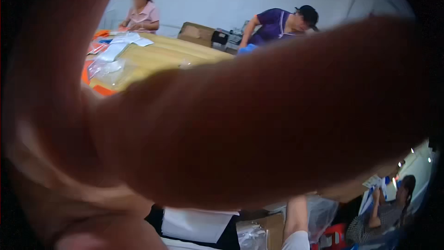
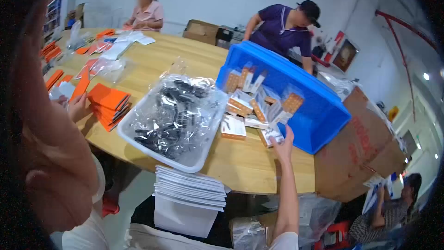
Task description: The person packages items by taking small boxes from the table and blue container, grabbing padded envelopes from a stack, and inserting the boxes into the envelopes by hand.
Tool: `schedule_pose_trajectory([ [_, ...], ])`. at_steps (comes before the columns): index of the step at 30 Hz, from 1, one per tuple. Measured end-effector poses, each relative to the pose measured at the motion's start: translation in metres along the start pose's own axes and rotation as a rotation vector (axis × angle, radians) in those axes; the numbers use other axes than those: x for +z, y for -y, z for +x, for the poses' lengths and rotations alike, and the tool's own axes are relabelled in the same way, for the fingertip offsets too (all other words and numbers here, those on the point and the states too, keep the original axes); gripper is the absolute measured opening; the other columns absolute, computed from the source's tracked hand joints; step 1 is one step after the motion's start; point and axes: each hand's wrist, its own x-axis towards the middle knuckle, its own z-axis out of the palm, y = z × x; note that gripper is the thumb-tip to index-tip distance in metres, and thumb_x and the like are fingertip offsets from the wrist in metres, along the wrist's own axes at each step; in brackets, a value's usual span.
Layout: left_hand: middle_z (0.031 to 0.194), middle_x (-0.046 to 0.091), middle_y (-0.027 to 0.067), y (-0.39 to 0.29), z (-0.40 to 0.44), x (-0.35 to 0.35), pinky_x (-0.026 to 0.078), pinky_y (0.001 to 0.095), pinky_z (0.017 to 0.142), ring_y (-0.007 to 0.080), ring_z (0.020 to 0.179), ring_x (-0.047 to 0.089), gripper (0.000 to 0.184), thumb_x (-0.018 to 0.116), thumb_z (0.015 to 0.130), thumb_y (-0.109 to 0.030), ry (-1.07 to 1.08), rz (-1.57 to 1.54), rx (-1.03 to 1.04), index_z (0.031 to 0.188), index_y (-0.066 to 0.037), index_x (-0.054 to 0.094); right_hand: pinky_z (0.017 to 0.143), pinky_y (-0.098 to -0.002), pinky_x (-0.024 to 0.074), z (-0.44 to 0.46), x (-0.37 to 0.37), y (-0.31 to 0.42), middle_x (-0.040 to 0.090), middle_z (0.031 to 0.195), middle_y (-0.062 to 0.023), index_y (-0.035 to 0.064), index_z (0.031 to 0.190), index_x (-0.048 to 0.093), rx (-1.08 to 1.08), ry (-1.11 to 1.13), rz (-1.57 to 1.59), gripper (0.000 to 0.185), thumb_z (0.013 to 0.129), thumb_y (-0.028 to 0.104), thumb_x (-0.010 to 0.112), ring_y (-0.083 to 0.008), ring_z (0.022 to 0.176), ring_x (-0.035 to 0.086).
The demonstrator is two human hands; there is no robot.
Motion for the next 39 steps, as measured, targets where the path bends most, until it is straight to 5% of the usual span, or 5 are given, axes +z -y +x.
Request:
schedule_pose_trajectory([
  [6,0.107,0.057,0.0052,0.004,-0.009,0.005,0.051,0.0312,0.074,0.0183,0.088,0.056,0.042,0.061,0.088,-0.02,-0.129,-0.027,0.005,0.128,-0.019,0.048,0.088,-0.045,0.0429,0.011,0.051,-0.002,0.056,0.117,-0.0216,0.0073,0.124,0.057,0.306,0.24,-0.307,0.072,0.076,0.06,0.064,-0.0411,0.097,0.053],
  [16,0.086,0.058,0.0022,-0.084,-0.066,0.135,0.042,0.0216,0.06,0.0126,0.067,0.053,0.021,0.062,0.084,-0.011,-0.385,0.049,0.605,0.104,-0.013,0.066,0.104,-0.0483,0.0335,-0.111,-0.041,0.125,0.032,0.151,-0.0179,0.0067,0.138,0.047,-0.14,0.456,-0.142,0.077,0.074,0.042,0.074,-0.0397,0.133,0.034],
  [24,0.112,0.056,0.0017,-0.067,-0.138,0.224,0.039,0.0368,0.092,0.0192,0.103,0.052,0.035,0.064,0.081,-0.024,-0.126,0.357,-0.207,0.114,-0.012,0.058,0.082,-0.0355,0.0485,-0.152,-0.093,0.161,0.068,0.106,-0.0117,0.003,0.111,0.065,-0.114,0.185,0.216,0.045,0.068,0.005,0.077,-0.0284,0.09,0.063],
  [29,0.09,0.054,0.0016,-0.085,-0.11,0.221,0.035,0.0442,0.102,0.0191,0.092,0.051,0.01,0.058,0.08,-0.017,-0.121,0.357,0.014,0.089,-0.015,0.054,0.085,-0.0381,0.0484,-0.196,-0.115,0.23,0.067,0.101,-0.0093,0.0011,0.116,0.061,0.436,0.014,0.956,0.049,0.071,0.013,0.078,-0.0239,0.088,0.063],
  [39,0.083,0.055,0.0022,-0.122,-0.105,0.239,0.041,0.0398,0.09,0.0255,0.084,0.052,0.006,0.056,0.087,-0.013,-0.605,-0.266,-0.141,0.089,-0.01,0.061,0.078,-0.0403,0.0391,-0.178,-0.141,0.262,0.061,0.102,-0.0153,-0.004,0.117,0.06,-0.253,0.269,0.245,0.064,0.086,0.052,0.061,-0.0281,0.076,0.048],
])
